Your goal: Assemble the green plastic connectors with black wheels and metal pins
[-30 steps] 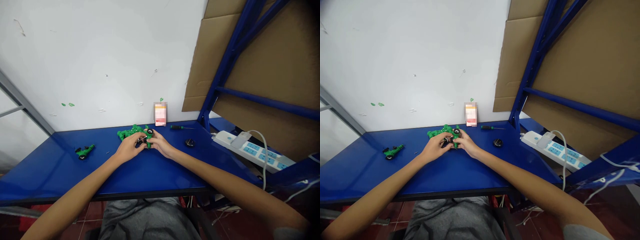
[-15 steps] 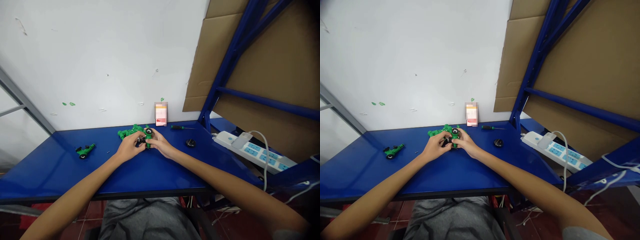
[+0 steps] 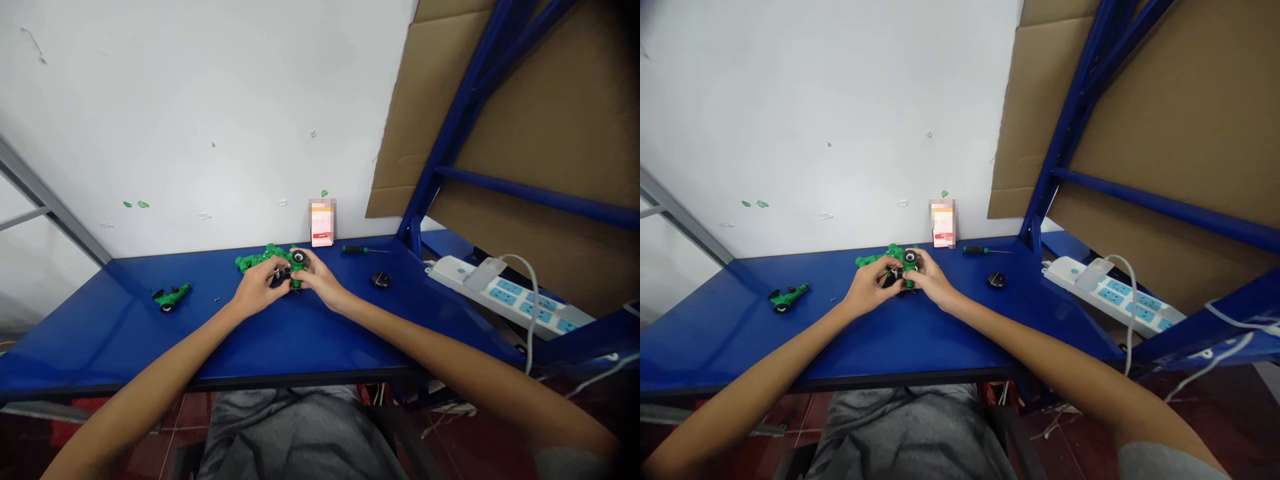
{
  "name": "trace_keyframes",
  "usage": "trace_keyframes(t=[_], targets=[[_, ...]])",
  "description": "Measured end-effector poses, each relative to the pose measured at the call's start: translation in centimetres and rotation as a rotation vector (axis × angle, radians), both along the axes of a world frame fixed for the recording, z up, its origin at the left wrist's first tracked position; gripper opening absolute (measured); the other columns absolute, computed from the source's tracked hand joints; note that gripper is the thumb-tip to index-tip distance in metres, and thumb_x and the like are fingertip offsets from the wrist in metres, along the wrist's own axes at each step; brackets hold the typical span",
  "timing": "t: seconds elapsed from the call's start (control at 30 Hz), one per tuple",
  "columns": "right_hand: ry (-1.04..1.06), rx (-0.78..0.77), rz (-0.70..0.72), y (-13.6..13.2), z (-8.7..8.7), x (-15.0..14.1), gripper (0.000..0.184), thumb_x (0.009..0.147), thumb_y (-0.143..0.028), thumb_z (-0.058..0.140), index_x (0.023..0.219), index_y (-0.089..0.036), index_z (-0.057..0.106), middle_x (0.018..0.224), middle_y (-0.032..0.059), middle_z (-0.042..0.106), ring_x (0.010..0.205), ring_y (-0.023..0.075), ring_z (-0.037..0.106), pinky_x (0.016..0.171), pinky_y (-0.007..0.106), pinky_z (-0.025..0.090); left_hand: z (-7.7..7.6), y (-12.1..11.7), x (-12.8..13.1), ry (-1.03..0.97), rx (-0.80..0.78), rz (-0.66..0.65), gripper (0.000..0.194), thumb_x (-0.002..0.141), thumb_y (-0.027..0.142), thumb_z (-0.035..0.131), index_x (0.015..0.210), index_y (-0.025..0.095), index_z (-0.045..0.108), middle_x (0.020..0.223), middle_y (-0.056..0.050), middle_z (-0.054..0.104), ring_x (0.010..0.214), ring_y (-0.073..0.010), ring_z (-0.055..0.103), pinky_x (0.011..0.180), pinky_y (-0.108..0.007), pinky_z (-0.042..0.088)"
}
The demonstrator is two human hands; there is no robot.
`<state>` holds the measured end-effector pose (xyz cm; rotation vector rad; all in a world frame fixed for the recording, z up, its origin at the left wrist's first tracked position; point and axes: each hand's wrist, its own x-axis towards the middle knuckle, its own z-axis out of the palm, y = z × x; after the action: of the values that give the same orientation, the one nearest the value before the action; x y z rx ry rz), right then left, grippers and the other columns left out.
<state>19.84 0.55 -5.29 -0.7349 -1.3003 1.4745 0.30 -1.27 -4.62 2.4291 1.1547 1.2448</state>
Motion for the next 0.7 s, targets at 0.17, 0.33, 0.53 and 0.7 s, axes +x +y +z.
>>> trace_keyframes(t=[0.17,0.33,0.53,0.7], targets=[[0.035,-0.085,-0.014,1.3,0.2,1.2,0.043,0.078,-0.022,0.073,0.117,-0.025,0.056,0.116,0.0043,0.072,0.068,0.0152,0.074,0.071,0.039,0.068,0.9,-0.2,-0.5,-0.036,-0.005,0.095,0.02,0.094,0.03,0.068,0.111,0.021,0.062,0.075,0.005,0.061,0.048,-0.0064,0.04,0.052,-0.021,0.034],[0.1,-0.13,0.01,2.2,0.3,1.9,0.041,0.08,-0.026,0.073,0.117,-0.022,0.055,0.111,0.0079,0.076,0.063,0.0183,0.073,0.064,0.041,0.067,0.9,0.2,-0.8,0.021,0.006,0.074,0.023,0.098,0.034,0.067,0.117,0.021,0.066,0.088,0.001,0.07,0.055,-0.0083,0.049,0.056,-0.022,0.041],[0.075,-0.103,0.012,1.6,0.2,1.4,0.041,0.082,-0.029,0.073,0.119,-0.023,0.057,0.114,0.0085,0.077,0.058,0.0169,0.069,0.052,0.034,0.059,0.7,0.5,-0.9,0.04,0.013,0.086,0.027,0.099,0.036,0.066,0.121,0.021,0.07,0.106,-0.005,0.077,0.074,-0.0141,0.065,0.068,-0.025,0.052],[0.077,-0.095,0.036,1.6,0.2,1.5,0.042,0.083,-0.031,0.071,0.122,-0.023,0.056,0.114,0.0091,0.077,0.057,0.0165,0.068,0.05,0.033,0.057,1.0,0.4,-0.9,0.075,-0.007,0.095,0.028,0.099,0.032,0.062,0.123,0.02,0.071,0.112,-0.006,0.078,0.085,-0.0175,0.07,0.075,-0.028,0.055]])
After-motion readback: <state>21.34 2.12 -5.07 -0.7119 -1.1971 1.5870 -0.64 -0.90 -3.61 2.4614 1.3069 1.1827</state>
